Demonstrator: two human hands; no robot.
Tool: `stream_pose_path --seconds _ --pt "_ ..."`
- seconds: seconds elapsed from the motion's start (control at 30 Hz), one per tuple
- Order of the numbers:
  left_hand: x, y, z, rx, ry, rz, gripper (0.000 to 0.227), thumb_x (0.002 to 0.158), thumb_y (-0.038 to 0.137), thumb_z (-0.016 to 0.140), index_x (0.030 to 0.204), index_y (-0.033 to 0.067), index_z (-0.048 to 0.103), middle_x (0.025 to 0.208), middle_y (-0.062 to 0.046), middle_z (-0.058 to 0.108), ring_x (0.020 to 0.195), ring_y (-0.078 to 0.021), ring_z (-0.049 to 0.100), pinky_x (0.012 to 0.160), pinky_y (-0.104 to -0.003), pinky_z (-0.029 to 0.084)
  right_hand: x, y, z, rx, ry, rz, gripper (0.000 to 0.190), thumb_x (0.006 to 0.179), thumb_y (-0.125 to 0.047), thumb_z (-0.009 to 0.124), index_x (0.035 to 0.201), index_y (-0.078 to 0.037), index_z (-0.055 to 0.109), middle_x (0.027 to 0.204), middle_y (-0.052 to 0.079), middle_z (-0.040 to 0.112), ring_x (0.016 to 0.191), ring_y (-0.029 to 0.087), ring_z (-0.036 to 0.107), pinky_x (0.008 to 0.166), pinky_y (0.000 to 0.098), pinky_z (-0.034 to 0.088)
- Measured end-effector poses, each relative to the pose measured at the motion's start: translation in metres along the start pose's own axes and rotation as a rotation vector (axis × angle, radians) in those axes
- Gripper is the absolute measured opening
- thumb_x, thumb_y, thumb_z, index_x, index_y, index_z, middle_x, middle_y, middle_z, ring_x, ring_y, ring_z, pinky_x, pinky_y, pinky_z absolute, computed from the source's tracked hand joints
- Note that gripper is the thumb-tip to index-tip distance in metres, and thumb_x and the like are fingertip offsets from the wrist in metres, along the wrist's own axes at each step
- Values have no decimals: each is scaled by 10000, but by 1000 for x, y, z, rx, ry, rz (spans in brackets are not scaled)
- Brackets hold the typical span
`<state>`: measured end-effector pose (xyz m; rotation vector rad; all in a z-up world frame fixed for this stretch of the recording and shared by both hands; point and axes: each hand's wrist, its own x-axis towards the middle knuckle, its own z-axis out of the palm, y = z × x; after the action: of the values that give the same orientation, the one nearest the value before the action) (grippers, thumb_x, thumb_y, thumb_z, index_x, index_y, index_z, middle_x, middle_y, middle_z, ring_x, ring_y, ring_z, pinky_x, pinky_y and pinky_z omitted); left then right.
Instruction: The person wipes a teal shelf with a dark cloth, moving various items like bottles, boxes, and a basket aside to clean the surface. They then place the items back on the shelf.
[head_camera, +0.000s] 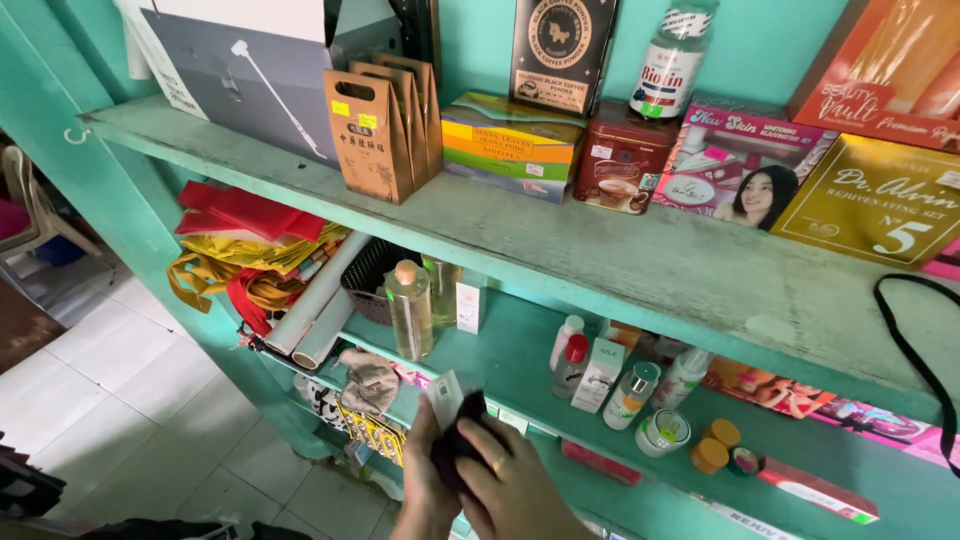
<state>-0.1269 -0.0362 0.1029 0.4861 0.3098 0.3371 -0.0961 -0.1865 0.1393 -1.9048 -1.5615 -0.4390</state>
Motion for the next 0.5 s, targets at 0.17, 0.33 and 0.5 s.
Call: stream_pose_path --seconds 0.17,0.33,0.5 --pt "14 -3 -23 26 47 -131 481 1020 483 522 1145 39 659 937 -136 708 819 -288 674 757 -421 555 -50 22 12 -97 101 -188 377 792 -247 755 1126 -110 646 1521 176 472 1351 475 464 1083 611 414" --pt "-16 16 10 -20 -30 -187 504 993 464 448 1139 30 659 914 -175 727 782 -299 692 714 -427 579 -56 39 -20 -328 39 -559 526 904 -284 622 1429 -281 652 1569 37 459 1445 297 464 1124 617 398" --pt "-22 37 -27 -11 -22 -89 520 1006 469 425 1233 49 630 1021 -160 704 803 -293 698 704 -474 580 -49 68 21 -82 135 -421 477 914 -170 721 1383 -229 651 1511 98 516 1413 324 520 1144 533 456"
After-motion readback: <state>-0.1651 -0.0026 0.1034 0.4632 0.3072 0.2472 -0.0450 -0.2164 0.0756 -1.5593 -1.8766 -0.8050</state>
